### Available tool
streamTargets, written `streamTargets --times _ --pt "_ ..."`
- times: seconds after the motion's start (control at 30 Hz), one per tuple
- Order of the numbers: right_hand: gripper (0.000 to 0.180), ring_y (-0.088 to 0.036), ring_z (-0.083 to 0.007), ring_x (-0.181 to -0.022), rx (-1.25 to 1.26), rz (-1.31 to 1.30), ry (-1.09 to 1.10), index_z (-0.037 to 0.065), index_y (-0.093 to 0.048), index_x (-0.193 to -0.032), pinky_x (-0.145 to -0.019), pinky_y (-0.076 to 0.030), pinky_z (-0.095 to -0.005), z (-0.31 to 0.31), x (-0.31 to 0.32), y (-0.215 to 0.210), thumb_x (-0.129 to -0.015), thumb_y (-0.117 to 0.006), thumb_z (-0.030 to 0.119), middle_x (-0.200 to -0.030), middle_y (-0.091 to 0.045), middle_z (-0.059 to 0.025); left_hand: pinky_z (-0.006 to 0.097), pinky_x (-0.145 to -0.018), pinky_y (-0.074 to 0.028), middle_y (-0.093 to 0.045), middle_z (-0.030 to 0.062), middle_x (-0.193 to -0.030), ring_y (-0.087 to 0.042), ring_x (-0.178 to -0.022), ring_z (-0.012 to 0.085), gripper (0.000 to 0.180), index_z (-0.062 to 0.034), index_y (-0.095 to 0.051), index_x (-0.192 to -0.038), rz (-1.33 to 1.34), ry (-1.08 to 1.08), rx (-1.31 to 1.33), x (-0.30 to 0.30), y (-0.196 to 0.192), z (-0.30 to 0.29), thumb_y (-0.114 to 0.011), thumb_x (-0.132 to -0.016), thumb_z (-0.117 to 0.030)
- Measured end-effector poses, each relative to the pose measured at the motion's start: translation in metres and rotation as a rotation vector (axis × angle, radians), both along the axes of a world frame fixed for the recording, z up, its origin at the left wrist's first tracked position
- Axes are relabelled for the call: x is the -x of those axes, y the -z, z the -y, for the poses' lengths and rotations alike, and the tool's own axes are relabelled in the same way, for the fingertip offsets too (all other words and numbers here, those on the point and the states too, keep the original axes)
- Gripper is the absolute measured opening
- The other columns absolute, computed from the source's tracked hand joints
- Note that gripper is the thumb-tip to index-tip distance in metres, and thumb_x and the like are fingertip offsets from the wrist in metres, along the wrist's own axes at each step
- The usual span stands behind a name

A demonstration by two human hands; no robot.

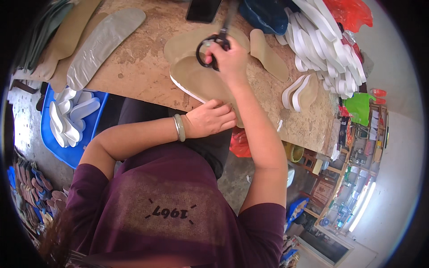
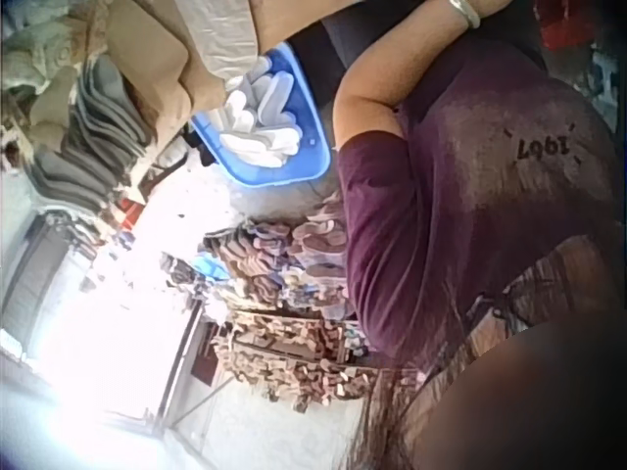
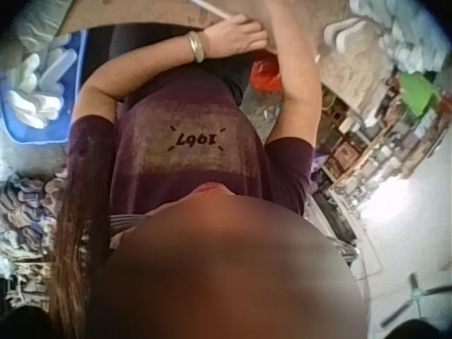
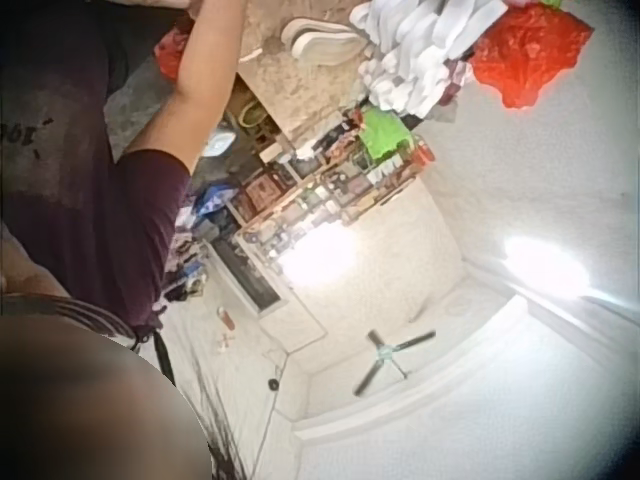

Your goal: The recorder prepares shoe insoles by applying adhesive, trimming edges with scissors, and aligning them with outsoles.

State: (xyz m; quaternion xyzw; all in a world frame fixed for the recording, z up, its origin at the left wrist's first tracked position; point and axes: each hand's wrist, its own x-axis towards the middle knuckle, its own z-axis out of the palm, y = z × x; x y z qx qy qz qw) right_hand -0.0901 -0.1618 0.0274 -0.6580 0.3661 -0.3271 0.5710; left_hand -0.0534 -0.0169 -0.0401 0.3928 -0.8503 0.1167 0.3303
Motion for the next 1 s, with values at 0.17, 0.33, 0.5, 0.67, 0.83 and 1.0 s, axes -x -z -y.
streamTargets --times 0.17,0.33,0.5,0.67,0.83,1.0 --pt "0.028 -0.063 -0.0198 -0.065 -0.207 0.233 0.222 -0.004 -0.056 -0.119 -0.064 -0.057 -0.034 0.007 0.039 0.009 -0.093 -0.058 0.005 -0.079 -0.063 -0.01 0.035 -0.09 -0.042 -0.053 0.0025 -0.095 -0.055 -0.095 0.02 0.038 -0.0126 -0.055 -0.095 -0.154 0.182 -0.149 -0.029 -0.023 -0.012 -0.066 -0.081 -0.046" --pt "0.042 -0.063 -0.0213 -0.092 -0.205 0.454 0.164 -0.005 -0.047 -0.137 -0.088 -0.055 -0.0444 -0.011 0.084 -0.002 -0.096 -0.046 0.004 -0.101 -0.063 -0.0123 0.041 -0.085 -0.045 -0.056 0.0096 -0.089 -0.057 -0.091 0.026 0.06 -0.0049 -0.063 -0.087 -0.328 -0.007 -0.447 -0.041 -0.053 -0.029 -0.066 -0.079 -0.064" --pt "0.043 -0.064 -0.0198 -0.096 -0.153 0.385 0.121 -0.003 -0.049 -0.138 -0.092 -0.052 -0.0363 -0.037 0.076 -0.017 -0.095 -0.049 0.0 -0.105 -0.065 -0.0106 0.048 -0.109 -0.035 -0.054 0.0265 -0.132 -0.047 -0.129 0.0392 0.082 0.0085 -0.057 -0.123 0.036 -0.368 -0.36 -0.034 -0.05 -0.018 -0.06 -0.086 -0.064" --pt "0.028 -0.069 -0.0183 -0.084 0.421 -0.16 0.016 0.003 -0.063 -0.12 -0.074 -0.055 -0.0281 -0.048 0.042 0.002 -0.092 -0.059 0.0 -0.1 -0.069 -0.0089 0.05 -0.116 -0.027 -0.047 0.0315 -0.142 -0.038 -0.139 0.0434 0.091 0.0122 -0.051 -0.133 0.039 -0.299 -0.509 -0.036 -0.043 -0.017 -0.053 -0.088 -0.066" --pt "0.031 -0.069 -0.0249 -0.082 1.078 -0.328 -0.219 0.005 -0.066 -0.113 -0.069 -0.057 -0.0344 -0.031 0.028 0.011 -0.083 -0.064 -0.004 -0.099 -0.069 -0.0133 0.051 -0.115 -0.028 -0.055 0.0303 -0.134 -0.042 -0.135 0.0435 0.09 0.0114 -0.056 -0.129 0.118 -0.272 -0.543 -0.038 -0.05 -0.018 -0.053 -0.087 -0.068" --pt "0.027 -0.069 -0.0237 -0.082 0.997 -0.348 -0.061 0.006 -0.067 -0.11 -0.07 -0.056 -0.0331 -0.029 0.012 0.019 -0.084 -0.065 -0.001 -0.1 -0.07 -0.0138 0.051 -0.115 -0.028 -0.055 0.0297 -0.134 -0.043 -0.134 0.0432 0.091 0.0109 -0.056 -0.13 0.112 -0.297 -0.547 -0.036 -0.048 -0.018 -0.052 -0.087 -0.069"
